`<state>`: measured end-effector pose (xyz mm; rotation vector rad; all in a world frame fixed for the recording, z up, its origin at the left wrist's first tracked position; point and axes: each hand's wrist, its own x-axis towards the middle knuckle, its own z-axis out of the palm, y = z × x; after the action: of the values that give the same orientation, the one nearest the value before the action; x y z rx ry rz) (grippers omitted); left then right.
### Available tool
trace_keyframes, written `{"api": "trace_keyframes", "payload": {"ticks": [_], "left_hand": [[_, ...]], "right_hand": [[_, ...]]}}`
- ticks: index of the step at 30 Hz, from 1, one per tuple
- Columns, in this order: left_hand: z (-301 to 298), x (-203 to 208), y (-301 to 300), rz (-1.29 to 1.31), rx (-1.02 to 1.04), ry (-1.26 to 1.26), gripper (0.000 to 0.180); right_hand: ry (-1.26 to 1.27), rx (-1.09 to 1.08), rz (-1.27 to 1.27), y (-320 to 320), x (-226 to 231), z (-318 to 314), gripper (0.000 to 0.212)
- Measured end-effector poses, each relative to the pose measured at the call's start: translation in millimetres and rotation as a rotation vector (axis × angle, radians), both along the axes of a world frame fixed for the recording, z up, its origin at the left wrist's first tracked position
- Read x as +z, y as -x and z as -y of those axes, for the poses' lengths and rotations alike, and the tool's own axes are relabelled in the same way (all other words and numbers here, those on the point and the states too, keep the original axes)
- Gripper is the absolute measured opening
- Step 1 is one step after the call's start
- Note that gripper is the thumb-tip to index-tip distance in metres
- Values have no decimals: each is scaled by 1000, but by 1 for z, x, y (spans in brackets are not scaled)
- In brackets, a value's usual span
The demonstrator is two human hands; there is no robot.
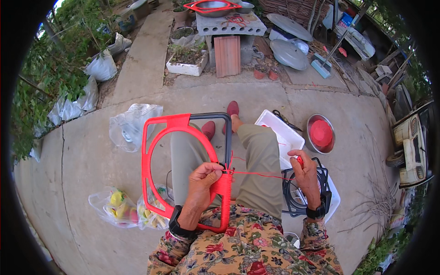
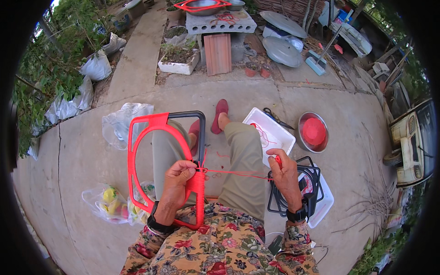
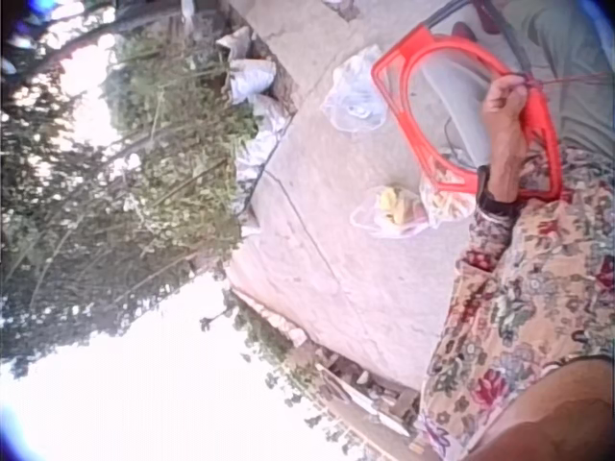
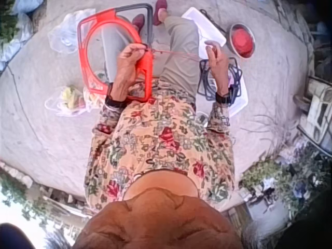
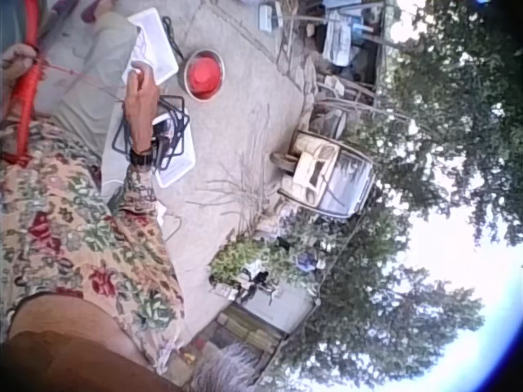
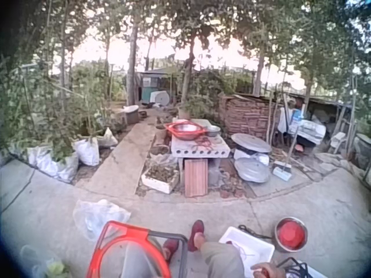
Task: Wrapping a red plastic frame with red string.
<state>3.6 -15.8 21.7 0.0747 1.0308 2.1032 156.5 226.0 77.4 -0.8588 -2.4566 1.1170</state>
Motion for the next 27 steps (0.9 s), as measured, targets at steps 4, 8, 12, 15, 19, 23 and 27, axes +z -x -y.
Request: {"api": "trace_keyframes", "payload": {"ticks": [4, 8, 12, 15, 19, 23, 27], "left_hand": [[1, 3, 3, 18, -22, 2, 7], [5, -12, 2, -19, 25, 58, 7], [6, -10, 2, -29, 29, 28, 7], [4, 4, 0, -78, -36, 65, 8], [5, 7, -1, -136, -45, 69, 9], [4, 10, -1, -145, -37, 102, 11], [4, 11, -1, -127, -37, 108, 11]], "right_hand": [[606, 252, -19, 36, -3, 58, 30], [776, 409, 18, 49, -41, 80, 27], [1035, 287, -114, 47, -46, 85, 24], [896, 283, -152, 47, -51, 88, 27], [775, 302, -119, 48, -50, 90, 28], [754, 312, -82, 50, -42, 92, 28], [806, 311, -127, 46, -40, 93, 28]]}}
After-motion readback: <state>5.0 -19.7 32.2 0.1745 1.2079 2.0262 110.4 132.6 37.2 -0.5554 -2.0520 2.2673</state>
